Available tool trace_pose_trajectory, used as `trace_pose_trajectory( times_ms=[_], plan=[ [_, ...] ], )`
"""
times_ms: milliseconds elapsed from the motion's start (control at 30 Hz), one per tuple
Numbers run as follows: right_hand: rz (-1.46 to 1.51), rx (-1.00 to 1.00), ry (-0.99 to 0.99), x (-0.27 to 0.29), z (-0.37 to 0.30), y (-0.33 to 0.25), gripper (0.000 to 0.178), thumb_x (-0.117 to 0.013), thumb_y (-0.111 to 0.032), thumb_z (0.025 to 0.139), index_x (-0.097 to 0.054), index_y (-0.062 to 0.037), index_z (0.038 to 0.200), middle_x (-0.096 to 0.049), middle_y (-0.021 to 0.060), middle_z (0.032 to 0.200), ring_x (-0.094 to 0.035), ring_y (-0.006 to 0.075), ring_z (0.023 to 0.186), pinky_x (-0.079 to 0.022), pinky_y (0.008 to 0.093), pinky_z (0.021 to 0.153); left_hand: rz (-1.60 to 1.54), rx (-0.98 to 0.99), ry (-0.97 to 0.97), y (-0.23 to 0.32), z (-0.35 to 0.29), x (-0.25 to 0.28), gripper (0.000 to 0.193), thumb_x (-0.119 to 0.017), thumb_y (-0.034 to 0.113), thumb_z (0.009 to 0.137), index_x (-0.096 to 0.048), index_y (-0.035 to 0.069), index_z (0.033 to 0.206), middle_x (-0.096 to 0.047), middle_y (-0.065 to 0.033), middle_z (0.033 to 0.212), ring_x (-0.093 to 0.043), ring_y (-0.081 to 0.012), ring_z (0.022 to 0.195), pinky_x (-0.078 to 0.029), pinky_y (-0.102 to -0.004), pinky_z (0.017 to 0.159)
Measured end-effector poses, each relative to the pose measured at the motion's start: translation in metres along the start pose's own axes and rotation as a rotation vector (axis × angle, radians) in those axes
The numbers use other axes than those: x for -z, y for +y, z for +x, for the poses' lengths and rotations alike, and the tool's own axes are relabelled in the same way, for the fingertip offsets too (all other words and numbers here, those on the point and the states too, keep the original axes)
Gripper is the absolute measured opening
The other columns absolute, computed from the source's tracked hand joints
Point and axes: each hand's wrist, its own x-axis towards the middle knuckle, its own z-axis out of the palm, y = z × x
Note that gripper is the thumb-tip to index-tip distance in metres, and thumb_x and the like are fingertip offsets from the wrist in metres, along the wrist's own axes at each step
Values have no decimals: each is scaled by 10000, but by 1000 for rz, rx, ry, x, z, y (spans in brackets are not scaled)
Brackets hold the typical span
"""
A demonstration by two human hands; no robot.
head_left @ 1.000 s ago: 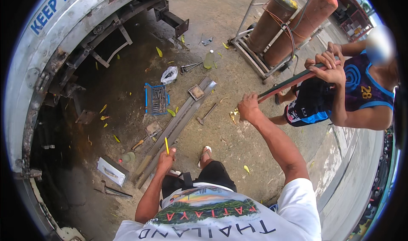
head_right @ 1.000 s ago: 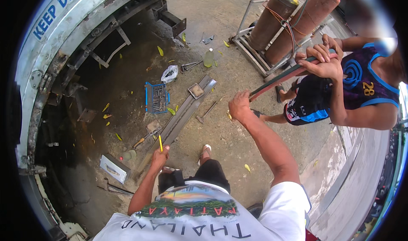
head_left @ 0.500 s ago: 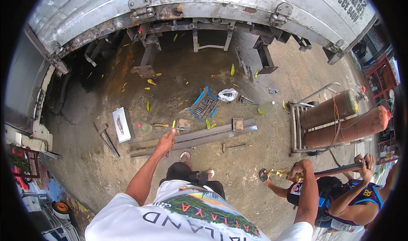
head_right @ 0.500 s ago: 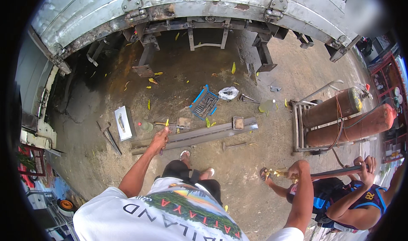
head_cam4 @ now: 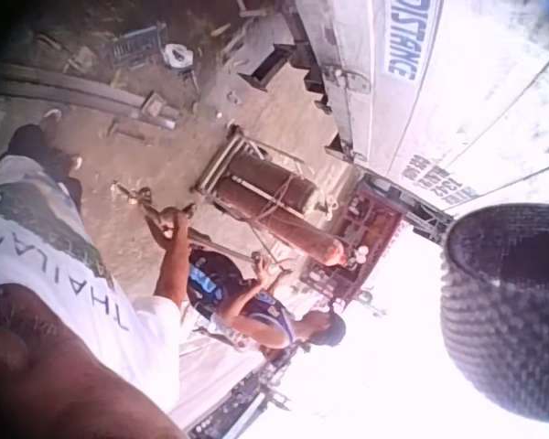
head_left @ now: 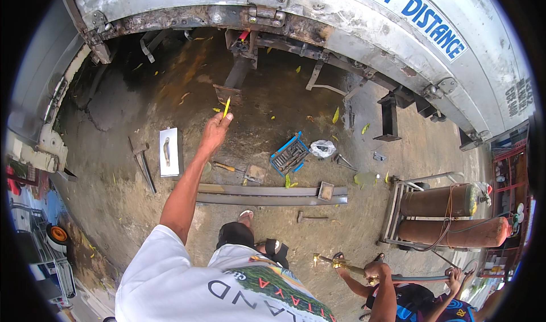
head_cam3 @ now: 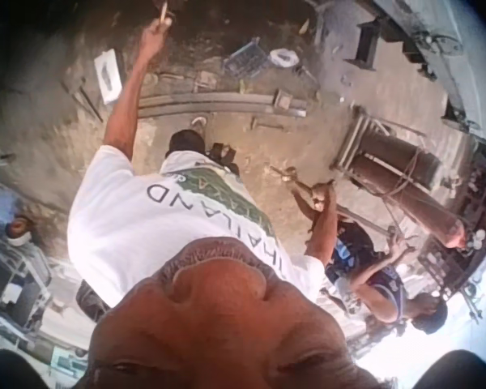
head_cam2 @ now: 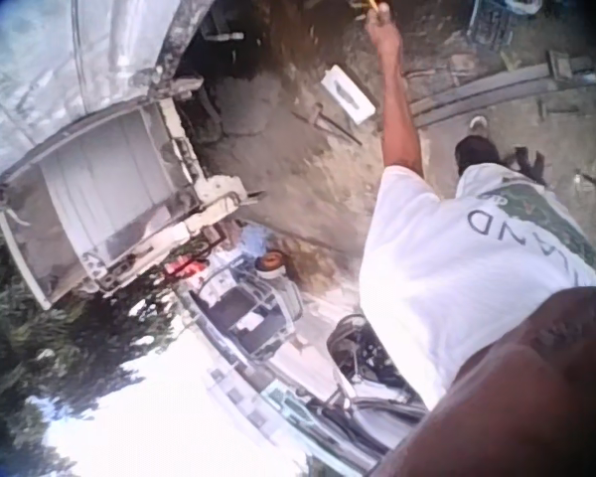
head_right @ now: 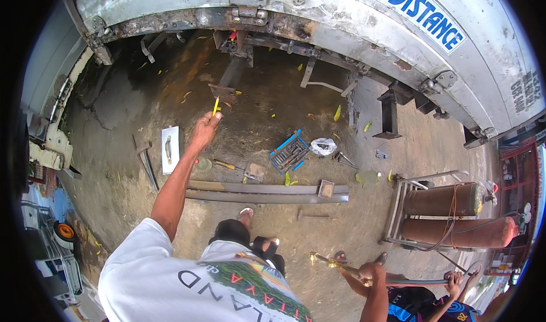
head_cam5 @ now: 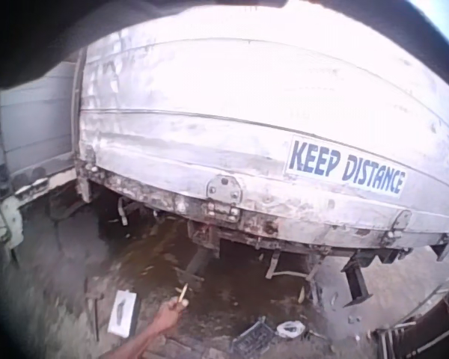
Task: The person marks a small metal plate with a pencil, then uses a blowtorch to cut a long metal beam. The person ignites the torch with a lighter and directs the flame along the beam to create a cut.
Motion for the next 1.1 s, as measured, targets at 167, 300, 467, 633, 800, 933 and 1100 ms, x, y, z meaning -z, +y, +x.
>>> trace_pose_trajectory(
  times_ms=[167,300,467,633,800,933,1100],
  plan=[
    [390,-81,292,39,-39,-53,263,-701,-175,792,-754,-73,1029,-762,123,903,-737,255,821,-553,401,730,-125,30,-34,31,23,16,445,-504,397,1049,-639,-5,1184,-520,-18,714,-480,-130,657,-414,-335,622],
    [846,-17,511,56,-58,-92,383,-703,-113,789,-681,25,1146,-743,152,799,-731,212,671,-550,349,611,-270,50,-191,63,25,14,413,-528,342,1047,-589,1,1272,-566,-16,743,-502,-94,608,-401,-277,545],
    [1532,162,560,89,-89,-173,412,-621,-30,835,-616,68,1235,-685,125,817,-666,225,671,-539,351,638,-356,58,-237,91,39,31,409,-576,282,1026,-513,-15,1299,-624,-29,743,-494,-78,491,-351,-243,439],
    [1872,339,560,99,-93,-223,449,-589,59,839,-526,133,1278,-617,113,807,-617,216,613,-522,339,585,-291,21,-19,117,68,33,330,-717,231,933,-536,10,1099,-631,-52,696,-523,-92,497,-402,-281,462],
    [1885,384,562,108,-102,-242,442,-584,81,830,-537,127,1267,-617,115,794,-620,207,609,-529,340,582,-4,-260,197,129,131,39,334,-752,230,884,-604,-23,1045,-675,-127,772,-661,-221,711,-515,-374,673],
    [1689,310,608,98,-108,-238,455,-631,5,857,-552,94,1296,-657,133,856,-654,195,645,-526,322,582,109,-395,218,132,153,43,459,-756,240,866,-607,-54,1185,-700,-193,912,-691,-325,869,-519,-424,794],
    [1682,279,535,69,-101,-227,401,-640,52,844,-581,97,1238,-646,112,820,-643,205,622,-534,339,566,330,-560,107,121,160,53,392,-582,115,958,-551,-48,1313,-670,-268,1089,-664,-440,972,-509,-497,846]
  ],
)
